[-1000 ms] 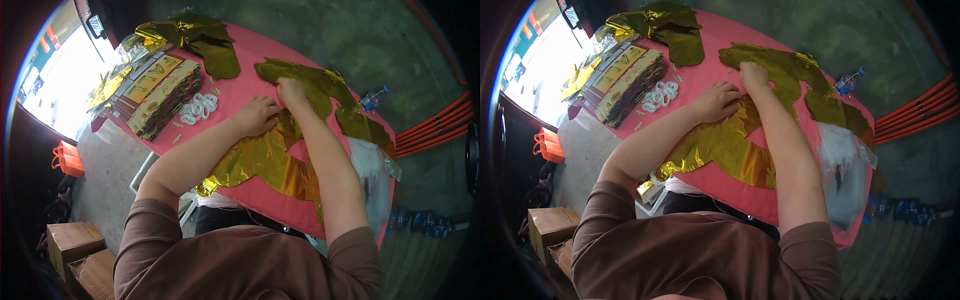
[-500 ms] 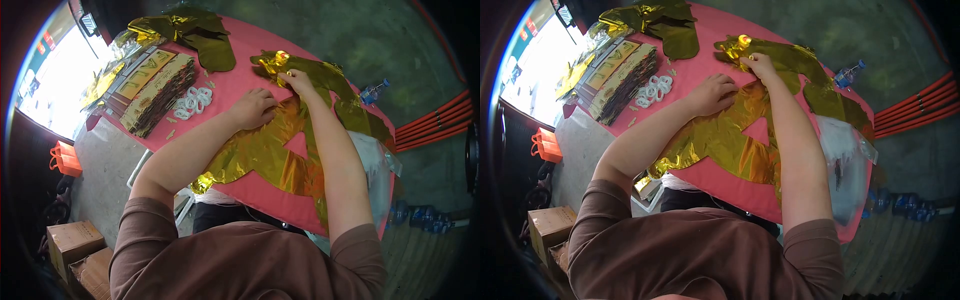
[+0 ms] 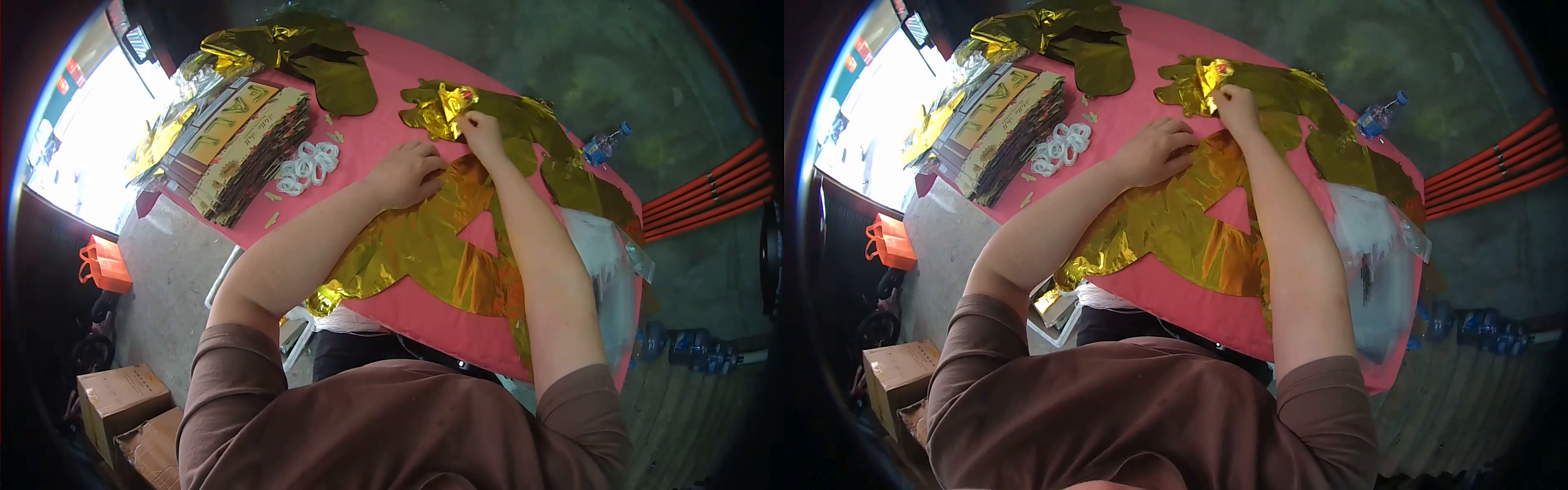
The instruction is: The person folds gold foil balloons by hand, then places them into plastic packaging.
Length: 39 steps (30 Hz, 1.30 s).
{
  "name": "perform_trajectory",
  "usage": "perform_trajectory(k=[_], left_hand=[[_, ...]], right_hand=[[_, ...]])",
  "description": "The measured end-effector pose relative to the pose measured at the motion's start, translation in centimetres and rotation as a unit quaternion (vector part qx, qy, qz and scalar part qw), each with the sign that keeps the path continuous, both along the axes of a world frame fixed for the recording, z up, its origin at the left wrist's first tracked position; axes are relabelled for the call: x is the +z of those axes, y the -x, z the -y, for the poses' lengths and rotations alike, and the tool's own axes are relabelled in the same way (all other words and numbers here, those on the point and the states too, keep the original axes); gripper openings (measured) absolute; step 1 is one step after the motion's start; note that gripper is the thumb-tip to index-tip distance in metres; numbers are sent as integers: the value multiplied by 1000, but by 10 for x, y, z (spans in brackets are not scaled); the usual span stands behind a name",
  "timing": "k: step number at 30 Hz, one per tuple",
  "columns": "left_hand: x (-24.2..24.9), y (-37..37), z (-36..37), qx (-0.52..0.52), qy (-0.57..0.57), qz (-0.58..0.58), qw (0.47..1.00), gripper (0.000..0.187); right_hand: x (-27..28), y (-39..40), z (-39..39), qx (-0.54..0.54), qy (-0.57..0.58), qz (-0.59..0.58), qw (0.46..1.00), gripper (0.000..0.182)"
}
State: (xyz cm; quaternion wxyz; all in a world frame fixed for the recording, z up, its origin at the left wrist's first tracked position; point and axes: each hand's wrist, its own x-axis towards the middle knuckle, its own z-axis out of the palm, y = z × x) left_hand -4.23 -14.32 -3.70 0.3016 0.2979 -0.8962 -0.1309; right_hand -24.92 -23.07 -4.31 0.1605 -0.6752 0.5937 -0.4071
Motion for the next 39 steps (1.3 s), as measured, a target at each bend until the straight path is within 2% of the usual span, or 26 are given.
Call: perform_trajectory(k=[1,3,5,6,9,10,12,14,15,17,18,19,20,22,25,28,29,30,32,39], left_hand=[[1,0,-1,3,-6,0,1000,28],[2,0,-1,-3,-5,-1,1000,28],[3,0,0,-12,-2,-3,1000,28],[2,0,1,-12,0,-3,1000,28],[3,-1,1,-10,-3,-10,1000,27],[2,0,0,-5,-9,-15,1000,27],[-1,0,1,-6,-2,-20,1000,27],[-1,0,1,-9,6,-23,1000,27],[-1,0,1,-4,9,-21,1000,27],[0,0,1,-4,12,-19,1000,27],[1,0,1,-2,8,-13,1000,28],[1,0,1,1,5,-6,1000,28],[1,0,1,-4,6,-7,1000,28],[1,0,2,-6,8,-7,1000,28],[4,0,0,-3,3,-2,1000,28],[2,1,1,-5,20,-4,1000,28],[2,2,1,-6,20,-3,1000,28],[3,2,1,-5,15,-1,1000,28],[4,0,0,-2,8,3,1000,28],[0,-3,1,5,31,7,999,28]], right_hand=[[-3,-3,-1,23,66,-69,995,30],[-2,-2,4,-5,42,-67,997,23],[2,7,11,-68,-36,192,978,21],[15,7,4,-88,-13,246,965,19],[48,57,11,-116,-4,137,984,14],[67,72,10,-149,-33,202,967,10],[102,110,5,-141,-3,307,941,10],[143,154,0,-149,14,355,923,8],[161,178,-1,-157,37,353,922,11],[203,208,-15,-193,102,300,929,5],[218,244,-8,-149,117,269,944,8],[240,240,-21,-163,164,290,929,14],[261,249,-29,-159,158,212,951,18],[296,251,-45,-149,223,173,948,19],[342,281,-57,-99,284,176,937,20],[362,250,-84,-103,308,202,924,23],[372,272,-83,-104,308,202,924,23],[386,315,-76,124,195,313,921,25],[367,190,-109,-81,314,230,917,28],[356,155,-133,-5,232,195,953,28]])
